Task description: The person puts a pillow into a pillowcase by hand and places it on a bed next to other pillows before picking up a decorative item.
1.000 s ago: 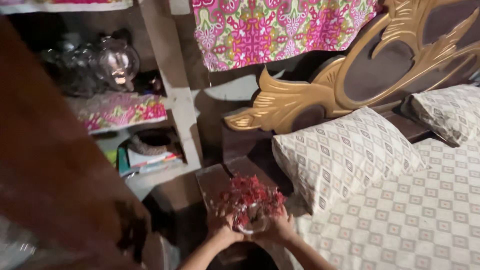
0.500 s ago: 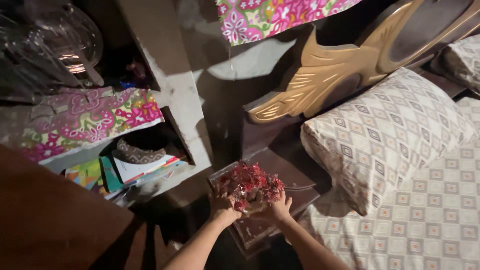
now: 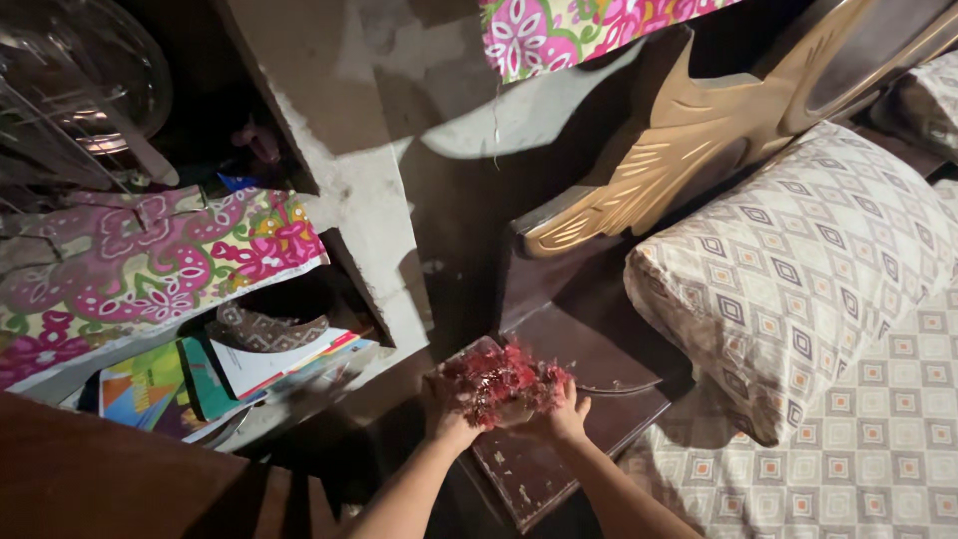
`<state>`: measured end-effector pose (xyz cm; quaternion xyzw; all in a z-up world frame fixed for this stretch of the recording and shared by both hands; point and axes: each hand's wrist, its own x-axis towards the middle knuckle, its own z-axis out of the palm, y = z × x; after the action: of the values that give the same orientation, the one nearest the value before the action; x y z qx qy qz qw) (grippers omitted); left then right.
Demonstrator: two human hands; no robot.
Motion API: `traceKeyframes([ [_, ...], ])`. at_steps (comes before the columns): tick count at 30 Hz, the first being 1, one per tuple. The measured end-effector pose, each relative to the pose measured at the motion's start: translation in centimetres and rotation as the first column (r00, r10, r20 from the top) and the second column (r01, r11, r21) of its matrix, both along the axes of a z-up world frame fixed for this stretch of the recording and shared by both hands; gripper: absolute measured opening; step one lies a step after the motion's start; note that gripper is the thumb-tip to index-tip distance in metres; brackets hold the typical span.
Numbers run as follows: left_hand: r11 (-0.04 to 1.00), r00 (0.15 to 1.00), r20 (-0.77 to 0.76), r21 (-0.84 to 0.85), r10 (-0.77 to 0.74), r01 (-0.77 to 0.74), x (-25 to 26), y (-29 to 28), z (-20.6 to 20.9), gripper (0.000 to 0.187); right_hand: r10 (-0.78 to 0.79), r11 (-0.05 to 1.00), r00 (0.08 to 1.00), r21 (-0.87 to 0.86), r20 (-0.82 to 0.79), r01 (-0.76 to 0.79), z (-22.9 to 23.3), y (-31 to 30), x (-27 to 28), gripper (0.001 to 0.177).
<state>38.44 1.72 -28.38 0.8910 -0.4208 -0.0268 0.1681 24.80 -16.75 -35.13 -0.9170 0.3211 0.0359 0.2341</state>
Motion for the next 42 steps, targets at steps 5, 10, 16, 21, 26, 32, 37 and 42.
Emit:
traceKeyframes([
  [5,0.996,0.997,0.05,-0.064,0.066,-0.062,-0.9,-0.3,1.1,0.08,-0.04,0.998,0.995,0.035,-0.086,0.044,1.4,-0.5,-0.5,0.12],
  [10,0.977,0.981,-0.175,-0.18,0.078,-0.11,-0.8,1.1,-0.9,0.06,-0.284,0.921,0.957,0.259,-0.067,0.291,0.6,0.3,-1.7,0.071],
  [16,0.968,0.935,-0.267,-0.026,0.234,-0.25,-1.1,0.7,-2.6,0.058,-0.403,0.81,0.839,0.57,0.365,0.141,-3.1,1.8,-1.3,0.022],
  [21,0.937,0.887,-0.302,0.102,0.349,-0.334,-1.4,0.4,-3.5,0.055,-0.458,0.79,0.786,0.595,0.416,0.146,-2.6,2.8,-0.6,0.031],
  [26,0.91,0.896,-0.174,0.005,0.408,-0.414,-3.5,1.4,-5.1,0.059,-0.317,0.856,0.933,0.476,0.171,0.204,-0.3,3.9,-2.8,0.07],
  [32,0.95,0.96,-0.032,-0.137,0.278,-0.279,-8.6,5.2,-4.0,0.072,-0.065,0.989,0.978,0.146,0.197,0.037,3.1,3.9,-8.6,0.068],
  [37,0.98,0.982,-0.028,0.075,0.186,-0.183,-10.7,6.9,3.9,0.079,-0.1,0.995,0.995,-0.03,0.005,0.1,9.8,3.0,-12.7,0.075],
  [42,0.974,0.98,0.011,0.115,0.198,-0.198,-13.8,7.6,10.1,0.08,-0.139,0.982,0.99,-0.134,-0.024,0.134,14.3,1.6,-16.5,0.083],
])
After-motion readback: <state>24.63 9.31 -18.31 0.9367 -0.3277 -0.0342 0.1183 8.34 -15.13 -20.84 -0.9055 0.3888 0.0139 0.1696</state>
